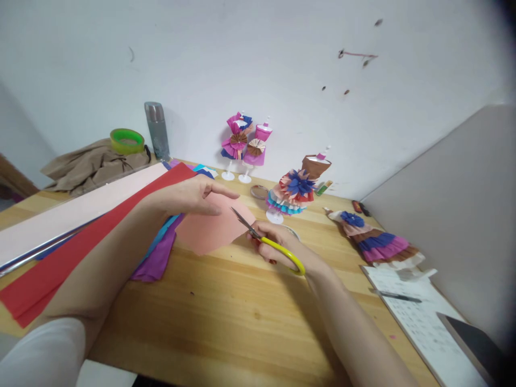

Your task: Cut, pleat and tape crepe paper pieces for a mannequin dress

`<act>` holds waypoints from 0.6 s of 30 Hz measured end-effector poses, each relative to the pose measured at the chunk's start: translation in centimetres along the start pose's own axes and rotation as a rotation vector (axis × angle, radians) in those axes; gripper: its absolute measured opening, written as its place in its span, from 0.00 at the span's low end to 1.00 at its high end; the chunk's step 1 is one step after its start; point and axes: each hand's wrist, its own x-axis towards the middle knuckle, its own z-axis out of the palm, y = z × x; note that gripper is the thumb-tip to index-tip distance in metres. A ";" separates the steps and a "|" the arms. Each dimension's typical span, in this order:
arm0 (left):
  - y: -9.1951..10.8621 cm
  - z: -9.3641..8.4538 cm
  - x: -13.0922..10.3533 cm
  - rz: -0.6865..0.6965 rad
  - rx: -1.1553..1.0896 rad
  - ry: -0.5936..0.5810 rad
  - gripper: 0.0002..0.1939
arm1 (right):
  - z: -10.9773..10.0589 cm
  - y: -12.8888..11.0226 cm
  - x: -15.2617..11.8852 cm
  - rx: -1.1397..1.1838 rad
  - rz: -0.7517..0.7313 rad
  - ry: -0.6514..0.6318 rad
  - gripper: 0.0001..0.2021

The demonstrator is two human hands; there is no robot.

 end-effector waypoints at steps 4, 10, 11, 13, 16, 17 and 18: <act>0.3 -0.2 -0.3 -0.009 0.012 0.017 0.28 | -0.2 -0.3 0.0 -0.043 -0.025 -0.015 0.22; 0.2 -0.2 0.0 0.008 0.021 -0.013 0.28 | 0.0 0.0 0.1 0.013 -0.027 -0.008 0.21; 0.1 -0.1 0.1 0.011 0.020 -0.019 0.28 | 0.1 0.1 0.2 0.019 -0.021 0.000 0.21; -0.1 0.1 0.2 0.015 0.004 -0.023 0.27 | 0.2 0.2 0.3 0.022 -0.003 0.018 0.21; -0.3 0.5 0.2 0.013 -0.032 -0.017 0.27 | 0.3 0.1 0.3 0.021 0.010 0.029 0.22; -0.4 0.6 0.2 0.011 -0.036 -0.013 0.27 | 0.3 0.1 0.3 0.024 0.009 0.027 0.22; -0.4 0.6 0.2 0.012 -0.035 -0.010 0.27 | 0.3 0.0 0.4 0.028 0.006 0.026 0.22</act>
